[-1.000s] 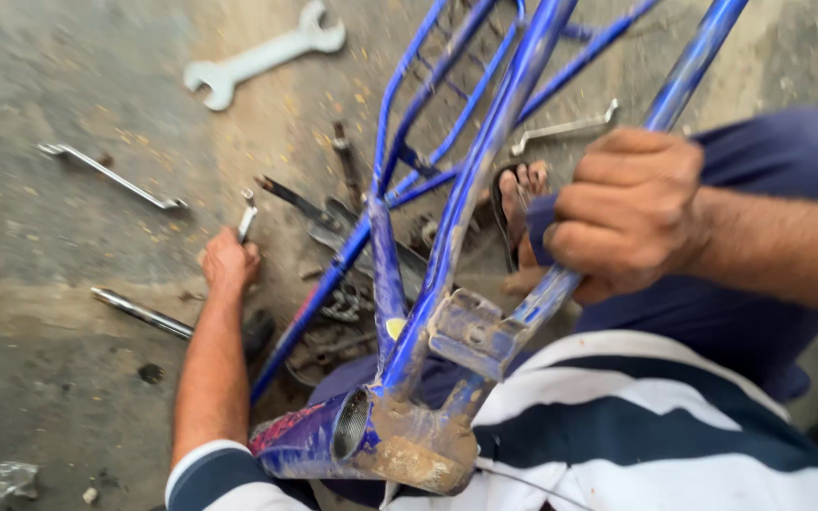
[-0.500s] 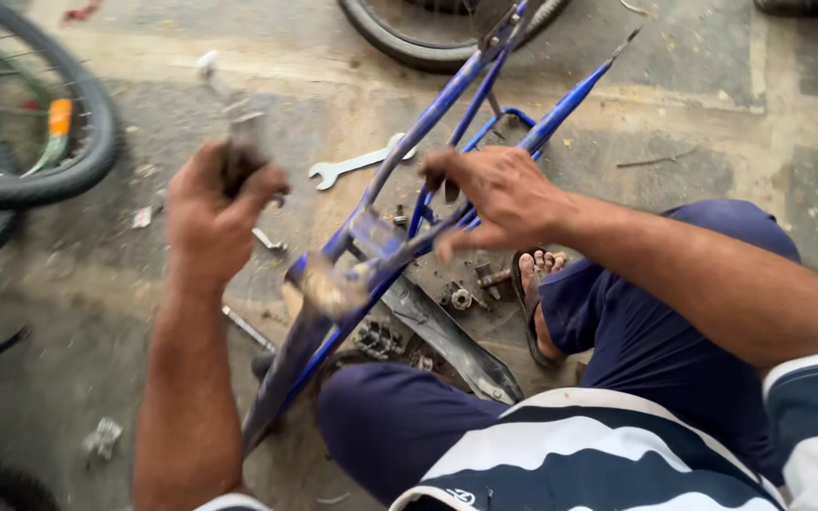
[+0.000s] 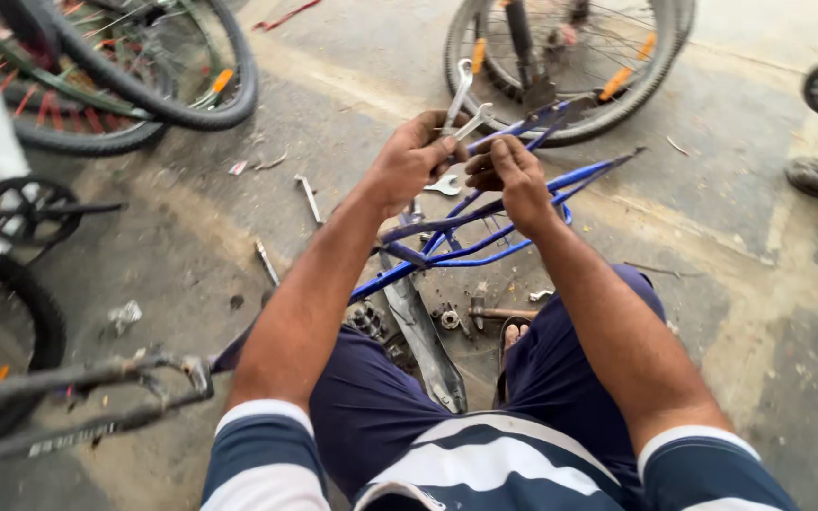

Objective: The person removes the rear wheel from a blue bicycle frame using a wrench, then cleans the tire with a brush. They reattach the wheel and adjust the frame components with a wrench.

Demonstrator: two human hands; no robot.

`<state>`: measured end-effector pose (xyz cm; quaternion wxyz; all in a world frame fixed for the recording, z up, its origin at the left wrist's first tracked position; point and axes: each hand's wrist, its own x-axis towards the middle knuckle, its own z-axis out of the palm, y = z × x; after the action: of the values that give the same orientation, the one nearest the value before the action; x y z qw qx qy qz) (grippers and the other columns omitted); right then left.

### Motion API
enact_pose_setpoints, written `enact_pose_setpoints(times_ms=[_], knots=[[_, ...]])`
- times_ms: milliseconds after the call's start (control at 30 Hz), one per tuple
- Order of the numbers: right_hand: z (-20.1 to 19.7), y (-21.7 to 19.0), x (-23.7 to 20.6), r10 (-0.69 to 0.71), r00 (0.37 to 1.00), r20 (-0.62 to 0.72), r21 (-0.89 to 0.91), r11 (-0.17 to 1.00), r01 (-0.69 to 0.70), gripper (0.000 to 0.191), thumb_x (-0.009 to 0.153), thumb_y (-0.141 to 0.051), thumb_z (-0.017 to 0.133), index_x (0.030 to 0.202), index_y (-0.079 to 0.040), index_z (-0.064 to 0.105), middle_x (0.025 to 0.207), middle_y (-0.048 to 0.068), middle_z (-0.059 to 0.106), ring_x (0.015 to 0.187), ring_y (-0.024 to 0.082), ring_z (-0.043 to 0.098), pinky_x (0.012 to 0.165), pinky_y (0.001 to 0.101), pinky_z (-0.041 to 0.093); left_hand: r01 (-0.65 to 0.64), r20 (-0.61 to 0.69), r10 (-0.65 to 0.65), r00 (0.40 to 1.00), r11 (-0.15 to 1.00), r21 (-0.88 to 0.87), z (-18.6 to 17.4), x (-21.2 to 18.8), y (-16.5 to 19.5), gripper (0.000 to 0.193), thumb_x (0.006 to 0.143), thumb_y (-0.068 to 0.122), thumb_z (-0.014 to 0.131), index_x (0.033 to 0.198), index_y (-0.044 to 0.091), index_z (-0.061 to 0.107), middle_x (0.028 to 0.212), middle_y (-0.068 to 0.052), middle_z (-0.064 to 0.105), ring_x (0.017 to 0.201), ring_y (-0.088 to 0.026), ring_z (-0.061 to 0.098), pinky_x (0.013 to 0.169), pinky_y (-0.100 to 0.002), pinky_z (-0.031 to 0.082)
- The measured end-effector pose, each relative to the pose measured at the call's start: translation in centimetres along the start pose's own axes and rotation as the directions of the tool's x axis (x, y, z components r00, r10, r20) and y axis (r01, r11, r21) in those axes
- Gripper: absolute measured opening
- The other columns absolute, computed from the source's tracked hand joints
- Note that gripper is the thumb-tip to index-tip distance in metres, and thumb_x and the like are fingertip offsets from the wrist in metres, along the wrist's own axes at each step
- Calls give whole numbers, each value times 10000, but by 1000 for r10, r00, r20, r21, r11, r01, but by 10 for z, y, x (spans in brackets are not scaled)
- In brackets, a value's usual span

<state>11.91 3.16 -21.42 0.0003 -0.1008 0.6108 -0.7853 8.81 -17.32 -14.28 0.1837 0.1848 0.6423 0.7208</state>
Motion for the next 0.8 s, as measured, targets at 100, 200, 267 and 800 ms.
enact_pose_setpoints(times_ms=[100,200,267,800], knots=[[-4,4,-2,-5,1000,-29,44,999,7,329,1129,-319,423,1201,-49,597,990,90,715,862,192,727,812,344,612,20,-3,-21,1000,987,-157,2,5,-15,381,1005,11,552,1386,5,555,1003,-67,713,779,-113,574,707,-268,493],[-5,5,1,-39,999,33,88,995,36,327,1137,-304,439,1225,-41,611,1013,83,713,877,185,715,831,342,609,-6,-12,2,1000,937,-348,5,11,-28,448,953,-64,512,1398,-14,508,1051,-105,710,838,-161,644,754,-312,547],[-5,4,2,-60,997,52,36,998,58,327,1146,-305,445,1218,-33,612,1028,86,724,892,187,721,835,340,607,2,-35,-18,999,916,-401,5,15,-33,480,927,-90,487,1403,-29,491,1072,-131,708,876,-190,675,792,-342,578],[-9,-6,1,-131,982,135,124,986,114,335,1057,-72,659,1349,-18,505,1090,81,680,948,137,675,856,317,597,-64,-18,66,998,816,-574,21,48,-30,754,796,-232,371,1521,-26,363,1249,-196,644,1111,-250,679,1034,-391,559]])
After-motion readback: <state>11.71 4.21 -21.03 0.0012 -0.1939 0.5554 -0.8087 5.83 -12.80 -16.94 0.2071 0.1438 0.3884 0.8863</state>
